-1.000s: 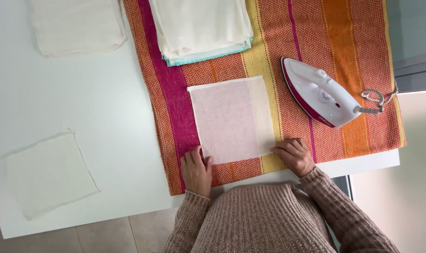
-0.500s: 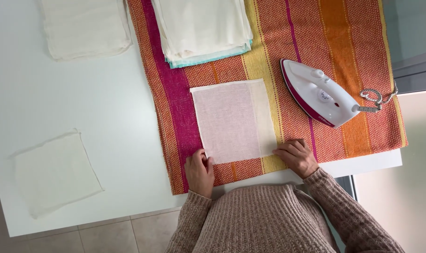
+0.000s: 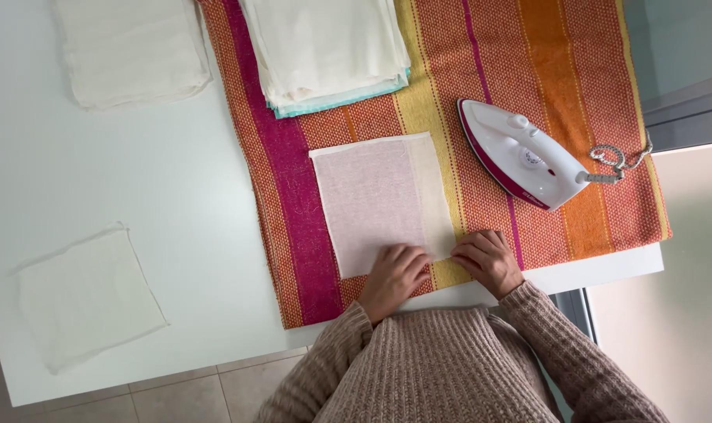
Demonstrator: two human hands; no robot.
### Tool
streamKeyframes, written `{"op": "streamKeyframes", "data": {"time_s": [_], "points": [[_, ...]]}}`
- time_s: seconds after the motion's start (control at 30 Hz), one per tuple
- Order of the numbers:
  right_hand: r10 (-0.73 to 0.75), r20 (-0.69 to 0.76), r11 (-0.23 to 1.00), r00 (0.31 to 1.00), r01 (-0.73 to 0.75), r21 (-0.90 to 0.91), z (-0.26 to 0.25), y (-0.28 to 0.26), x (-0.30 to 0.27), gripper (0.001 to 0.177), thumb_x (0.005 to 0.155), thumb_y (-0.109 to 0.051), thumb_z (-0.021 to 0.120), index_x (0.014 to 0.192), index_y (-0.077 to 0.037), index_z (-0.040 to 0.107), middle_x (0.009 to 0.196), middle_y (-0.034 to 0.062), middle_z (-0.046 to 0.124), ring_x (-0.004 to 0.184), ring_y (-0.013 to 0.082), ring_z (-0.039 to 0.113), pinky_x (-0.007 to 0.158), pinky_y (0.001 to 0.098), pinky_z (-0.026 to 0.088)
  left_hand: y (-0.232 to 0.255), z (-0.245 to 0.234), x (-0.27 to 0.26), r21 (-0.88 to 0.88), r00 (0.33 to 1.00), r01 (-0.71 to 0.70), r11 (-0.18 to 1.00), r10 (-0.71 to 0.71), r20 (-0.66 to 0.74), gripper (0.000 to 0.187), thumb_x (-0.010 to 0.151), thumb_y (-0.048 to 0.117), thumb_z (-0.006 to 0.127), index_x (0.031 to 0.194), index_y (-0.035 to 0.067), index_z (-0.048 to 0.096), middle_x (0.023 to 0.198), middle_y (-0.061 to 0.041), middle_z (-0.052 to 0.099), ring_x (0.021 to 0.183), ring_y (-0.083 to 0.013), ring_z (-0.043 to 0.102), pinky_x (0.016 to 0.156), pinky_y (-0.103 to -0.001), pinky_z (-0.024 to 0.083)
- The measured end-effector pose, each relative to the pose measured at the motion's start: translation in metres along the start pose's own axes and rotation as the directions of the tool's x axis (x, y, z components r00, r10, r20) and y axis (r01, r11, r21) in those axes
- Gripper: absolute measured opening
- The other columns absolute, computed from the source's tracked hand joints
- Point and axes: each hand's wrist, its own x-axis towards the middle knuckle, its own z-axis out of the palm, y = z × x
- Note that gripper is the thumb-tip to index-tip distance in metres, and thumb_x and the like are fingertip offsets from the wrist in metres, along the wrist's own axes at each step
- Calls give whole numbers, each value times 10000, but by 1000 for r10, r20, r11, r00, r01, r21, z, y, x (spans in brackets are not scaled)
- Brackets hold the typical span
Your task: Ironing small white fabric squares on a workspace table.
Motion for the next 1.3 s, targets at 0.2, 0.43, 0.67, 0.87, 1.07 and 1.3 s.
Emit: {"op": "streamKeyframes", "data": {"time_s": [0.2, 0.43, 0.67, 0.87, 1.07, 1.3], "points": [[271, 193, 957, 943, -285, 48, 13, 26, -12, 219, 870, -373, 765, 906, -159, 740, 946, 42, 709, 929, 286, 647, 799, 422, 522, -2, 19, 20, 19, 987, -150, 989, 149, 55, 202, 954, 211, 687, 1125, 127, 618, 1011, -32, 570, 993, -231, 593, 809, -370, 482], [322, 393, 939, 862, -344, -15, 10, 30, 7, 183, 826, -267, 774, 889, -103, 723, 853, 93, 697, 868, 348, 665, 772, 464, 540, -3, 10, 28, -27, 993, -110, 994, 111, 33, 96, 1007, 122, 641, 1103, 130, 651, 906, -23, 564, 868, -177, 610, 761, -302, 531], [376, 512, 926, 772, -314, -207, 19, 37, 12, 161, 851, -317, 729, 809, -162, 719, 764, -5, 674, 840, 218, 697, 790, 346, 564, 9, -20, 46, 28, 984, -157, 987, 154, 86, 73, 1014, 140, 618, 1047, 143, 683, 963, -29, 533, 901, -186, 581, 772, -323, 519], [421, 422, 898, 803, -306, -315, 24, 51, 4, 211, 789, -349, 764, 829, -180, 644, 878, 10, 668, 938, 255, 678, 789, 404, 556, 3, -7, 35, 76, 981, -170, 982, 161, 111, 168, 1072, 147, 538, 1146, 203, 678, 964, -25, 512, 896, -181, 562, 780, -336, 511], [148, -92, 676, 985, -168, -718, -68, 110, 111, 471, 922, -475, 668, 1190, -93, 600, 1106, 111, 514, 1085, 337, 523, 838, 437, 442, 6, -10, 32, 115, 971, -222, 968, 209, 113, 190, 1076, 159, 503, 1189, 195, 651, 965, -51, 522, 885, -220, 577, 773, -371, 502], [675, 70, 673, 735, -575, -465, -50, 169, 122, 605, 847, -717, 707, 1014, -136, 729, 874, 91, 722, 858, 351, 718, 694, 482, 559, 0, -4, 32, 112, 971, -235, 966, 226, 81, 217, 1087, 177, 448, 1196, 201, 635, 962, -48, 483, 878, -225, 549, 756, -364, 465]]}}
